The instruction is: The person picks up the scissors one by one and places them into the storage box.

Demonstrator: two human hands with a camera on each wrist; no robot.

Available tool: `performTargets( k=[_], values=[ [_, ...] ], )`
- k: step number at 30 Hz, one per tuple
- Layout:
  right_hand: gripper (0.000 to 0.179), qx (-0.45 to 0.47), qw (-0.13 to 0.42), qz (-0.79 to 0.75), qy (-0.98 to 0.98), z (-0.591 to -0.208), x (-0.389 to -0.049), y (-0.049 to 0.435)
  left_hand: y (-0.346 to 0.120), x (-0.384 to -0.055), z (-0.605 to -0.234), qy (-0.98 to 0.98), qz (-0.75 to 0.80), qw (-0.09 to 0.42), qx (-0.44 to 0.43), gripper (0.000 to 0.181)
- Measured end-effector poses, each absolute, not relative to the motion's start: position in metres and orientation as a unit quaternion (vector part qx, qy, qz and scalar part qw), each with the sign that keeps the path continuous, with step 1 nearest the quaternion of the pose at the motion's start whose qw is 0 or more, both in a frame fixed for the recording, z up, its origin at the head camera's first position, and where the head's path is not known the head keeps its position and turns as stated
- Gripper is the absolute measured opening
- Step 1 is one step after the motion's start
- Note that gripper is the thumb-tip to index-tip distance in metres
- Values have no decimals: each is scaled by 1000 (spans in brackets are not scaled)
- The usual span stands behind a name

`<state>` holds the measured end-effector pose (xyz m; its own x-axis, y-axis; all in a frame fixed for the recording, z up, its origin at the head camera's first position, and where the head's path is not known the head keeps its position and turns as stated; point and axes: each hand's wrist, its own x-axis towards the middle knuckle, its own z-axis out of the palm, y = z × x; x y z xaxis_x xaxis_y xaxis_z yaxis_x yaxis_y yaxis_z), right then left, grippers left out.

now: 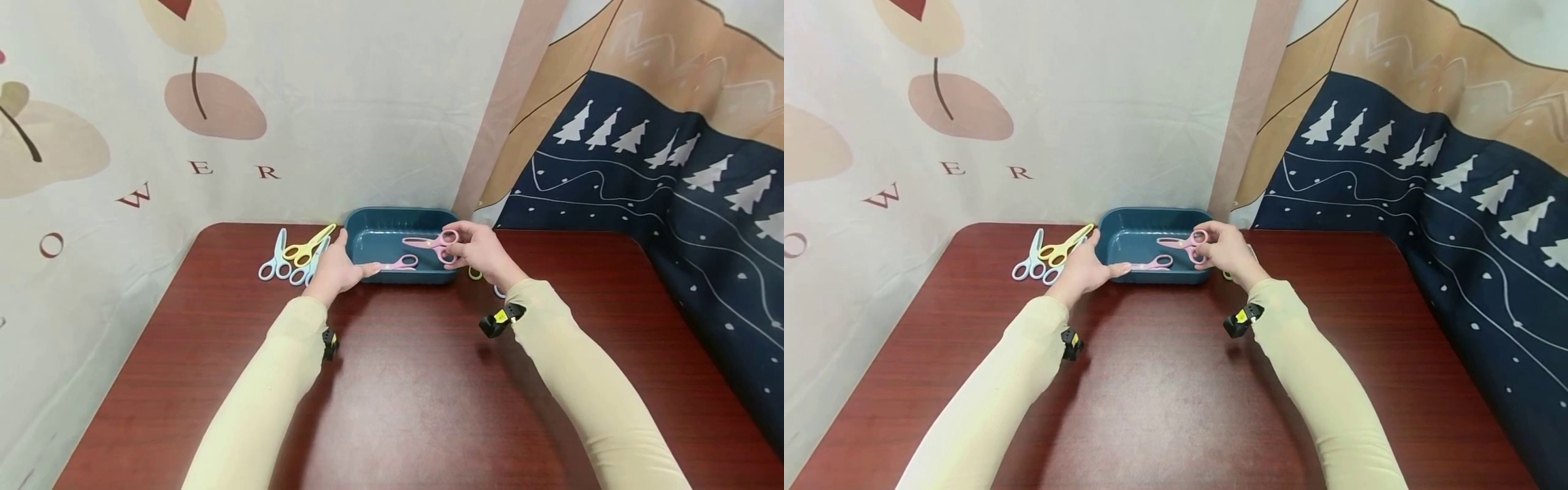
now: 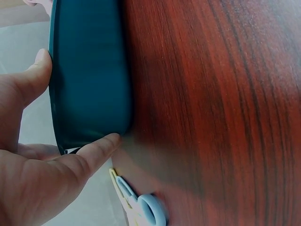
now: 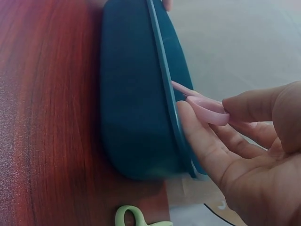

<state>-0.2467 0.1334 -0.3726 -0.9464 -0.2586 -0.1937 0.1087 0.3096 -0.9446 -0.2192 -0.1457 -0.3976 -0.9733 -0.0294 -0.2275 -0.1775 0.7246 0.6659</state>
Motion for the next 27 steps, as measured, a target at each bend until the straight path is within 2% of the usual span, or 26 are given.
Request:
performTargets(
  k=[27],
  values=[
    [43,-59,171,-500,847,-373,-251,120,-146,-220,-396,919,375,111,-58,113]
  ],
)
